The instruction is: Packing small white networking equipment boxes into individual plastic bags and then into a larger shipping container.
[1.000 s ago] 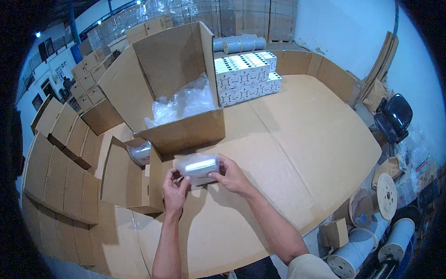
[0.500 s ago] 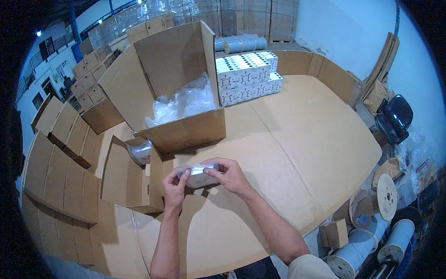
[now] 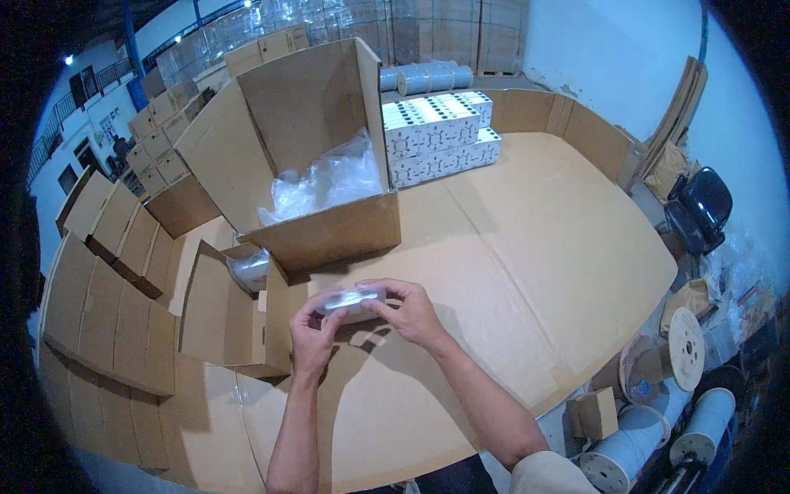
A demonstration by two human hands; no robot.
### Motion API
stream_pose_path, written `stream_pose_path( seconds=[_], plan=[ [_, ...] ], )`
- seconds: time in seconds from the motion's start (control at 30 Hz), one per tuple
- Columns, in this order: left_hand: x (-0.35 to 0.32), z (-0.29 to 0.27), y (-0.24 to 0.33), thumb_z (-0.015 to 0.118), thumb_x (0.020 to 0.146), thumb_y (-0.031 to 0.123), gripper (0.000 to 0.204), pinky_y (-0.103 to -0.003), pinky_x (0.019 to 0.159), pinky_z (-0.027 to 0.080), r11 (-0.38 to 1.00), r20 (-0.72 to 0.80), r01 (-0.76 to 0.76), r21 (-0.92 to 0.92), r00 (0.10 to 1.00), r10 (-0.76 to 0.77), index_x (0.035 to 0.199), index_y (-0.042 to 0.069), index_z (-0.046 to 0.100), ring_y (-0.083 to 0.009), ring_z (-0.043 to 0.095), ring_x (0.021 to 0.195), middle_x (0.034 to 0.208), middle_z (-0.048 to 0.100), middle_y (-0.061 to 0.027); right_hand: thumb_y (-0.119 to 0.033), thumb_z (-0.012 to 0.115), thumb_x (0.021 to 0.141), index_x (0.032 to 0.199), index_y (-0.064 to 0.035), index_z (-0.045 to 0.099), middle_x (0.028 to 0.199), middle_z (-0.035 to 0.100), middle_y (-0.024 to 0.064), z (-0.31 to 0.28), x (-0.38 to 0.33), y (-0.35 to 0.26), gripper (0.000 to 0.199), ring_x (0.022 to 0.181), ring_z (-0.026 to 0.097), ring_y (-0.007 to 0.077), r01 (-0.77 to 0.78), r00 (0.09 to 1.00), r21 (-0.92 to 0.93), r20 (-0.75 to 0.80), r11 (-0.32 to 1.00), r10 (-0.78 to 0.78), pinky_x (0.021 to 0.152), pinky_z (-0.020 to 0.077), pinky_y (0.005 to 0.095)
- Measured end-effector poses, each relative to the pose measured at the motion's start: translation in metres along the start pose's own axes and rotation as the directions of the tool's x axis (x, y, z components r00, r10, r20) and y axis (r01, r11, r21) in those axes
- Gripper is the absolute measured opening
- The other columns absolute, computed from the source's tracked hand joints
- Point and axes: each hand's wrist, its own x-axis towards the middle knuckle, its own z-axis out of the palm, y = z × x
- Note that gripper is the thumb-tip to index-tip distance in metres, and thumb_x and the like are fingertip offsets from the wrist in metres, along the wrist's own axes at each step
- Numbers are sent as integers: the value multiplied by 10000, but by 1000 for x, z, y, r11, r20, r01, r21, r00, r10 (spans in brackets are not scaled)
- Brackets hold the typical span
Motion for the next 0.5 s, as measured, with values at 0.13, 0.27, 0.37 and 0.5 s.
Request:
stream_pose_path(
  seconds=[0.13, 0.27, 0.37, 0.5],
  plan=[
    [1, -4, -7, 730, 918, 28, 88, -268, 873, 512, 993, 52, -108, 49, 993, 106, 1002, 0, 734, -136, 635, 1034, 1195, 694, -103, -27, 688, 937, 1045, 7, 741, 1170, 729, 111, -6, 3, 4, 124, 1099, 647, 154, 108, 993, -92, 62, 990, -102, 973, 512, 329],
    [0, -2, -3, 744, 922, 55, 60, -249, 825, 503, 1000, 32, -11, -22, 999, 12, 946, 4, 723, -100, 627, 951, 1120, 714, -83, -9, 670, 940, 1006, 13, 730, 1160, 728, 113, -9, 3, 2, 92, 1057, 652, 147, 77, 996, -139, 60, 987, -70, 938, 519, 326],
    [0, 0, 0, 744, 931, 67, 69, -233, 778, 485, 999, -24, 34, -12, 999, -34, 910, 13, 707, -70, 604, 881, 1070, 720, -64, -36, 696, 931, 976, 16, 710, 1161, 730, 116, -8, 3, 1, 70, 1038, 666, 157, 37, 999, -90, 37, 995, -33, 967, 525, 353],
    [1, -1, -2, 750, 930, 80, 167, -217, 725, 461, 1000, -71, -10, -20, 997, 8, 816, 38, 636, -46, 568, 827, 1038, 719, -55, -16, 669, 955, 897, 7, 624, 1153, 714, 171, -4, 5, 7, 78, 998, 655, 144, 75, 997, 15, 24, 997, -76, 862, 534, 294]
  ],
)
